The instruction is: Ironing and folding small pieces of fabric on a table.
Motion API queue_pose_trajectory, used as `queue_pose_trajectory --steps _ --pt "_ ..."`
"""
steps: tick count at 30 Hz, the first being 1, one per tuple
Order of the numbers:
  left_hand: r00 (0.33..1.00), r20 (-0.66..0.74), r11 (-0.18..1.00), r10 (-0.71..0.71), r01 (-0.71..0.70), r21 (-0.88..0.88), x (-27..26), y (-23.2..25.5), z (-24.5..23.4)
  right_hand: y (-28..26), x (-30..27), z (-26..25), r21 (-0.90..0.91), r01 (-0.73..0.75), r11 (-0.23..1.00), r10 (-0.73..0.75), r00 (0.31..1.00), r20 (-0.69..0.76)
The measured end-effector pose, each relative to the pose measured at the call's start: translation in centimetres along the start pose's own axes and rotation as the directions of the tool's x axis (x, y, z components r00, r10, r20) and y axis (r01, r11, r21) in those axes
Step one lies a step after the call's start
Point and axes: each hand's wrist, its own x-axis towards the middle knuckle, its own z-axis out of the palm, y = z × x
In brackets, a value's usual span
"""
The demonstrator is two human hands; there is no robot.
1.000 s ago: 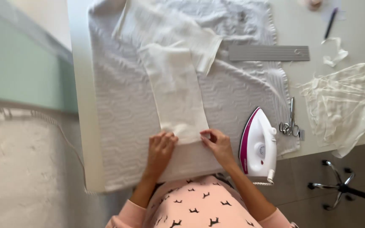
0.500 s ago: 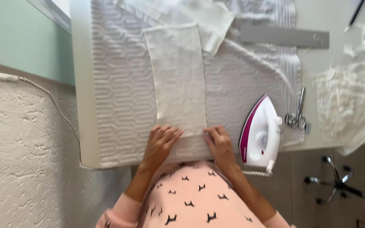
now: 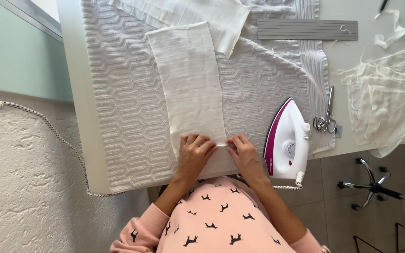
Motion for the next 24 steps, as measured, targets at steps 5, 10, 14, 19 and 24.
queue_pose_trajectory --steps 5,10,14,19,24 --pt "0.996 0.05 0.997 -0.077 0.078 -0.027 0.0 -0.2 0.9 -2.3 0.8 -13.5 -0.101 -0.196 0.975 0.167 0.956 -0.242" --pt "0.983 0.067 0.98 -0.17 0.176 -0.094 0.9 1.1 0.2 6.3 1.4 -17.6 -0.252 -0.605 0.755 0.627 0.779 0.01" --pt "0.987 0.028 0.983 -0.159 0.161 -0.092 -0.4 0.2 2.3 12.3 0.0 -13.8 0.402 -0.643 0.652 0.679 0.731 0.069" --pt "0.982 0.004 0.977 -0.191 0.191 -0.092 -0.4 0.4 2.7 9.5 -0.6 -14.1 0.701 -0.437 0.564 0.541 0.836 0.085" --pt "0.977 -0.008 0.973 -0.215 0.214 -0.083 0.1 0.9 2.2 1.2 0.8 -17.5 -0.301 -0.119 0.946 0.226 0.909 0.351"
